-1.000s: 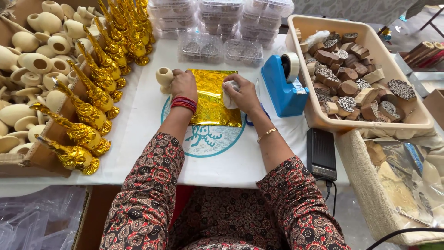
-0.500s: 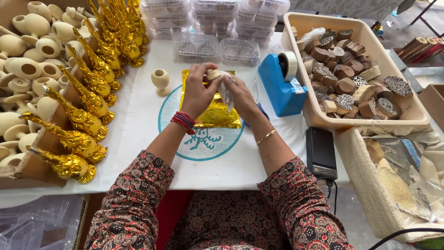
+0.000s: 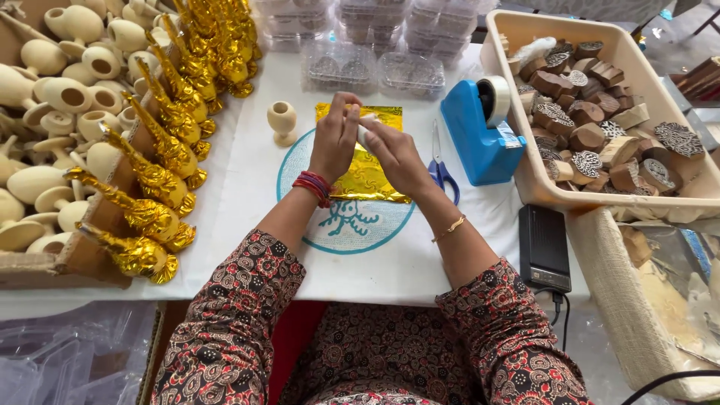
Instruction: The person is wrapping small wooden bell-shaped objects in gold foil and securing them.
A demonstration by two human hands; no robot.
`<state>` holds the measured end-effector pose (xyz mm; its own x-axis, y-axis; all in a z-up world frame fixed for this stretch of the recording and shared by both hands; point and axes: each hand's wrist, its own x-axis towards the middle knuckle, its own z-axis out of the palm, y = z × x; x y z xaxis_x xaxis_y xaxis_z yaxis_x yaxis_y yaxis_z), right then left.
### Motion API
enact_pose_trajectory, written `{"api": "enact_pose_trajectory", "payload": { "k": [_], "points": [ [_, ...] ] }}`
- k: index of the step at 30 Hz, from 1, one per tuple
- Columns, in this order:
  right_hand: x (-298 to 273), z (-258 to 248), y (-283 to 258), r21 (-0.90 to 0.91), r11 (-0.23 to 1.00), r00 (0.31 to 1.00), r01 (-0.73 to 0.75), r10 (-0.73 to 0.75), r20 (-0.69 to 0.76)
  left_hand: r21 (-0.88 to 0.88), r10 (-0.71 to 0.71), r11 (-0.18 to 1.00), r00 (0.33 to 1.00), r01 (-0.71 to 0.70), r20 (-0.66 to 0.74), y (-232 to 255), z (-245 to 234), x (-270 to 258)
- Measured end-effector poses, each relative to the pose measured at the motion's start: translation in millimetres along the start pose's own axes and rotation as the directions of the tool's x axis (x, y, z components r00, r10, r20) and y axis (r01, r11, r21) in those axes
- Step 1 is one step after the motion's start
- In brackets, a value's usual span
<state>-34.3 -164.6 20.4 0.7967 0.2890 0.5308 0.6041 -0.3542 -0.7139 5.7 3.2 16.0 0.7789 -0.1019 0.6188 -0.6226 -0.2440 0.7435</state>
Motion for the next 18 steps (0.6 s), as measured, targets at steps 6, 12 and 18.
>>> {"api": "enact_pose_trajectory", "payload": {
  "k": [6,12,18],
  "points": [
    [5,-2,-40,-0.538,0.820,0.981,0.194,-0.165,0.102,-0.029,-0.143,0.989,0.987,0.146,0.077,-43,4,6],
    [1,8,-23,-0.716,0.682,0.985,0.148,-0.168,0.043,0.150,-0.071,0.986,0.997,0.068,0.019,-19,7,0],
    [-2,1,20,0.197,0.930,0.937,-0.312,0.266,0.229,0.306,0.059,0.949,0.995,-0.079,0.076,21,-12,2]
  ]
}}
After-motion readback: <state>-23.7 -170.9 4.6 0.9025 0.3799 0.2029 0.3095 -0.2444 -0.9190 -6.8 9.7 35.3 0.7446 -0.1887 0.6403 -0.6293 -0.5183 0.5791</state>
